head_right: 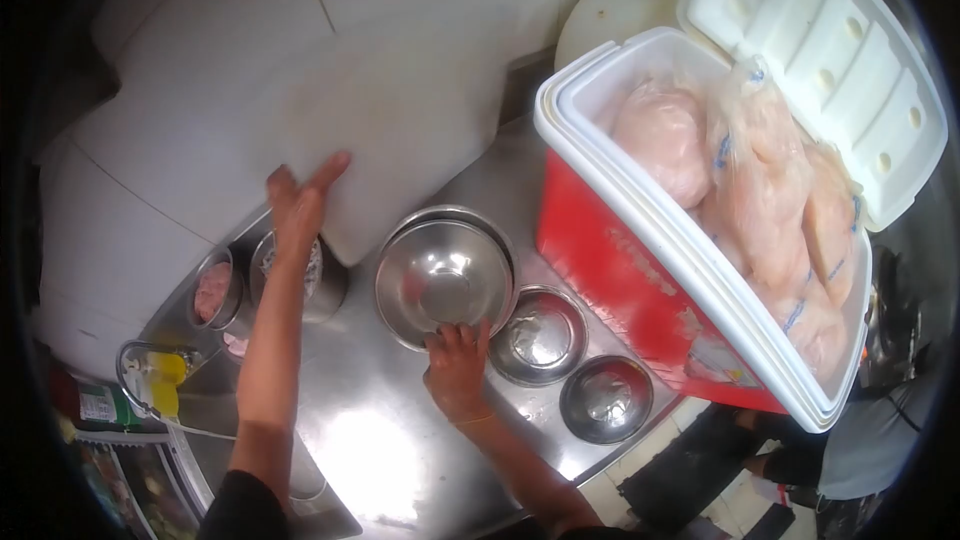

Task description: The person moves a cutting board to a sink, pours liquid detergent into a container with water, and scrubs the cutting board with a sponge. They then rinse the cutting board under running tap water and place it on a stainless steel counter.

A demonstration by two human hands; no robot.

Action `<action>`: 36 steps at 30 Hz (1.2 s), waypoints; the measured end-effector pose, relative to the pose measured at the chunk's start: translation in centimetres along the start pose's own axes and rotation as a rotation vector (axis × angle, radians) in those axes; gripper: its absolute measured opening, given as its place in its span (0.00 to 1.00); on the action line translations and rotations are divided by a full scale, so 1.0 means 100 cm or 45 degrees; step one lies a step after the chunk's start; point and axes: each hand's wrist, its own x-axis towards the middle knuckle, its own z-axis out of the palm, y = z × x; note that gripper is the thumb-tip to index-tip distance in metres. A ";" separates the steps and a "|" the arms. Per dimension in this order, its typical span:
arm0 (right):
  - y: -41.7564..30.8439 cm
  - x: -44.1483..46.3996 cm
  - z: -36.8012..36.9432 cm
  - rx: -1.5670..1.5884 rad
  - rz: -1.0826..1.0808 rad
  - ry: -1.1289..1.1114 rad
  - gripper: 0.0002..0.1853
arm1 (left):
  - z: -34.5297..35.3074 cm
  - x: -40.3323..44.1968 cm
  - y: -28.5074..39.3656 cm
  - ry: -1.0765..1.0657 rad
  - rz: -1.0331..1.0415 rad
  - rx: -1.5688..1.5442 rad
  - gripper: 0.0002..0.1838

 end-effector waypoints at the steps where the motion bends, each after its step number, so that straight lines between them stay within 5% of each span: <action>1: -0.006 -0.002 -0.001 -0.011 -0.004 -0.011 0.11 | 0.018 0.009 -0.001 -0.011 -0.004 0.010 0.23; 12: -0.036 -0.064 -0.045 0.470 0.054 0.093 0.10 | 0.168 0.069 -0.025 -0.664 -0.067 -0.002 0.38; 13: -0.035 -0.075 -0.048 0.464 0.062 0.080 0.10 | 0.141 0.045 -0.006 -0.561 0.116 -0.135 0.36; 15: -0.037 -0.094 -0.054 0.566 0.131 0.085 0.08 | 0.090 0.002 0.022 -0.600 -0.037 -0.019 0.34; 16: -0.036 -0.107 -0.055 0.515 0.105 0.083 0.07 | 0.086 -0.024 0.001 -0.359 0.154 -0.157 0.29; 17: -0.038 -0.117 -0.058 0.511 0.132 0.079 0.06 | 0.048 -0.061 0.003 -0.392 0.190 -0.606 0.20; 20: -0.049 -0.150 -0.058 0.562 0.306 -0.031 0.04 | -0.063 -0.162 -0.009 -0.535 0.035 -0.555 0.11; 25: -0.063 -0.218 -0.054 0.695 0.465 -0.069 0.07 | -0.206 -0.321 -0.094 -0.335 -0.972 -0.316 0.09; 27: -0.075 -0.253 -0.058 0.523 0.632 -0.115 0.09 | -0.255 -0.378 -0.171 -0.459 -1.210 -0.014 0.08; 31: -0.110 -0.334 -0.049 0.583 0.752 0.134 0.10 | -0.294 -0.398 -0.190 -0.536 -1.160 0.359 0.07; 34: -0.153 -0.390 -0.056 0.527 1.041 0.140 0.12 | -0.280 -0.398 -0.159 -0.333 -0.252 0.110 0.08; 36: -0.189 -0.412 -0.060 0.482 1.196 0.050 0.12 | -0.277 -0.401 -0.136 -0.453 -0.132 -0.062 0.07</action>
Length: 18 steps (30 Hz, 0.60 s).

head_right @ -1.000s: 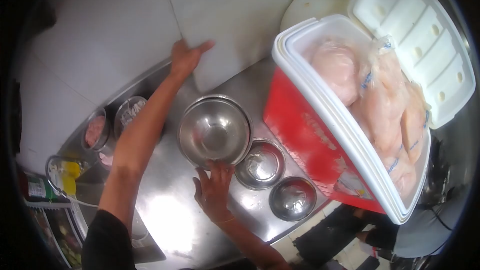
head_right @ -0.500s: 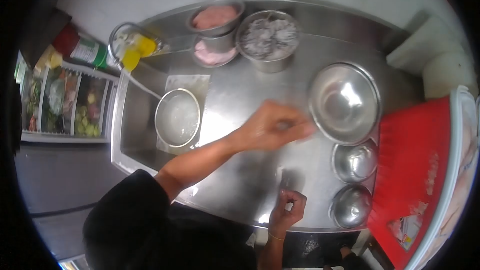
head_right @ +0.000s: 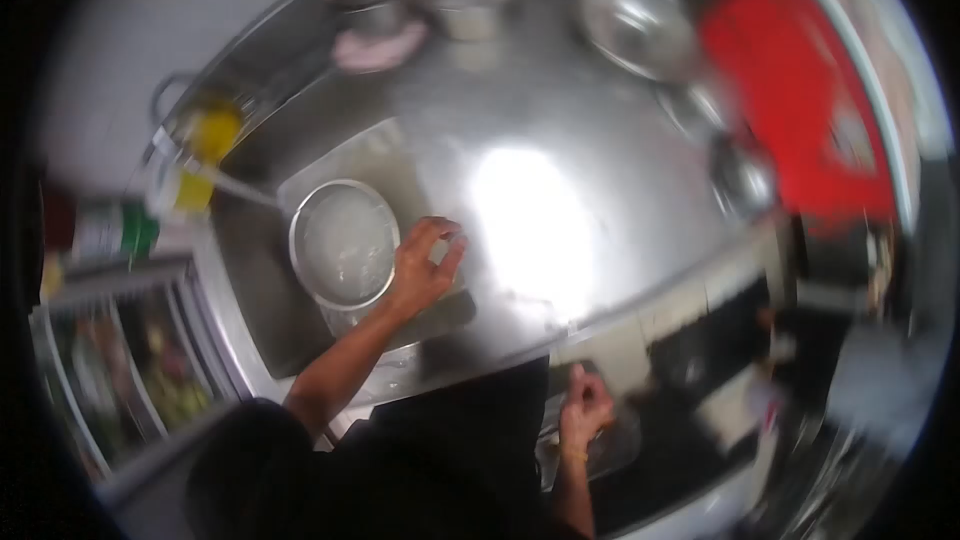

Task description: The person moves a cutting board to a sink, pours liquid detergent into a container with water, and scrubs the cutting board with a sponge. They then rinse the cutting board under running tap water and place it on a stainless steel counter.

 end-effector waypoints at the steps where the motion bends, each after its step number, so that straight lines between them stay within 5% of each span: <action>1: -0.004 -0.017 0.001 -0.065 0.042 0.028 0.11 | 0.010 -0.003 0.016 -0.064 0.100 -0.115 0.06; 8: -0.012 -0.089 0.007 0.787 0.118 0.125 0.08 | 0.024 -0.070 0.062 -0.753 0.207 -0.140 0.05; 11: -0.006 -0.093 -0.008 1.349 0.278 -0.165 0.14 | 0.049 -0.084 0.066 -0.897 0.244 0.004 0.13; 13: 0.004 -0.098 -0.026 1.854 -0.145 -0.359 0.28 | 0.074 -0.094 0.078 -0.917 0.364 0.285 0.21; 15: -0.021 -0.120 -0.070 1.890 -0.267 -0.346 0.44 | 0.080 -0.088 0.087 -0.942 0.425 0.432 0.26; 17: 0.011 -0.144 -0.099 2.227 -0.664 -0.472 0.42 | 0.098 -0.095 0.082 -0.991 0.497 0.610 0.30; 18: 0.028 -0.157 -0.119 2.242 -0.776 -0.505 0.44 | 0.105 -0.096 0.069 -0.854 0.735 0.690 0.32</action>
